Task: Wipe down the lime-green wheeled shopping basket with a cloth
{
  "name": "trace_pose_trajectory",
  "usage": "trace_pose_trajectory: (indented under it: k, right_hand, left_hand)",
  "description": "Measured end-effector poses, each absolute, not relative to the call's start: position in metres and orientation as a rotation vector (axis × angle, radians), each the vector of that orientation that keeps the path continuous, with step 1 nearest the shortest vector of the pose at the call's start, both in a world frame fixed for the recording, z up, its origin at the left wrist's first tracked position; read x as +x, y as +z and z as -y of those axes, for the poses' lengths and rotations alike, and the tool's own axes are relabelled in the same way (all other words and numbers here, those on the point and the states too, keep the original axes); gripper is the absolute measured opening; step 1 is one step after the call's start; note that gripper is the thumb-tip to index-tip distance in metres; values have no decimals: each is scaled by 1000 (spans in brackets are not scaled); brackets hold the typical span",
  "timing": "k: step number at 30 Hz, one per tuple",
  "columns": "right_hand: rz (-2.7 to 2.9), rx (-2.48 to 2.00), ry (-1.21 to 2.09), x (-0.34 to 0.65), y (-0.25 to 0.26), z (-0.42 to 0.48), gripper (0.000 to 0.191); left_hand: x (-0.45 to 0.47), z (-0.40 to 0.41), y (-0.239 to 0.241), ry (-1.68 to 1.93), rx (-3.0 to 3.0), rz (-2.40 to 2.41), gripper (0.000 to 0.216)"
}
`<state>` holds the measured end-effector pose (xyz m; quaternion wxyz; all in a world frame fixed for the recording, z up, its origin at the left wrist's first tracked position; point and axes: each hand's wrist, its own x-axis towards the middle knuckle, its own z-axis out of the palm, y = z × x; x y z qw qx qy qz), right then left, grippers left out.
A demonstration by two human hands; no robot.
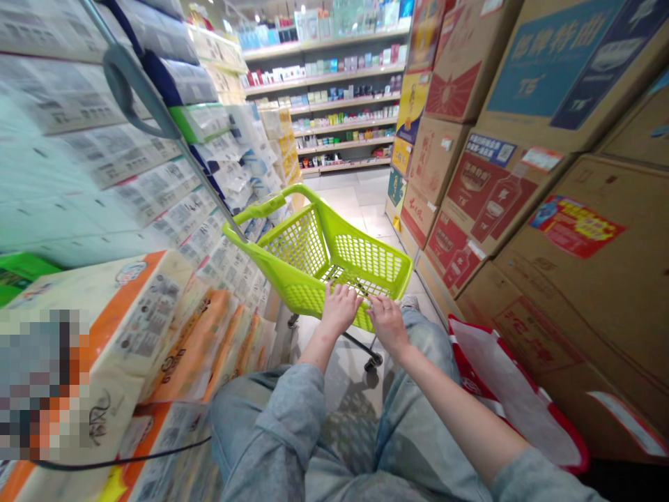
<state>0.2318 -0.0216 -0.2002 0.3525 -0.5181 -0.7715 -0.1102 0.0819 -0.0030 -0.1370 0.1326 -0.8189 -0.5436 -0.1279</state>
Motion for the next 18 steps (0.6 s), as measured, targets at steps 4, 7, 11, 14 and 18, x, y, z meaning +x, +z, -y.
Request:
trace_pose_trajectory:
  k: [4,7,11,14,18]
  right_hand:
    - [2092,-1256,-338,247,-199,6,23]
    - [2128,-1232,-365,256,-196,0,22]
    - [2170,-1222,-327,265,-192,-5,20]
    - [2198,-1182,-252,272,-191,-9,19]
    - [2190,-1106,-152,281,-191,-16,19]
  left_hand:
    - [78,0,-136,-388,-2403,1563,31]
    - [74,-3,-136,-411,-2467,1507,28]
    - [67,-6,-135,-385,-2557,1418,27]
    - [52,-10,-132,-358,-2607,1352,30]
    - [23,-16,-125,-374,-2518,1461,30]
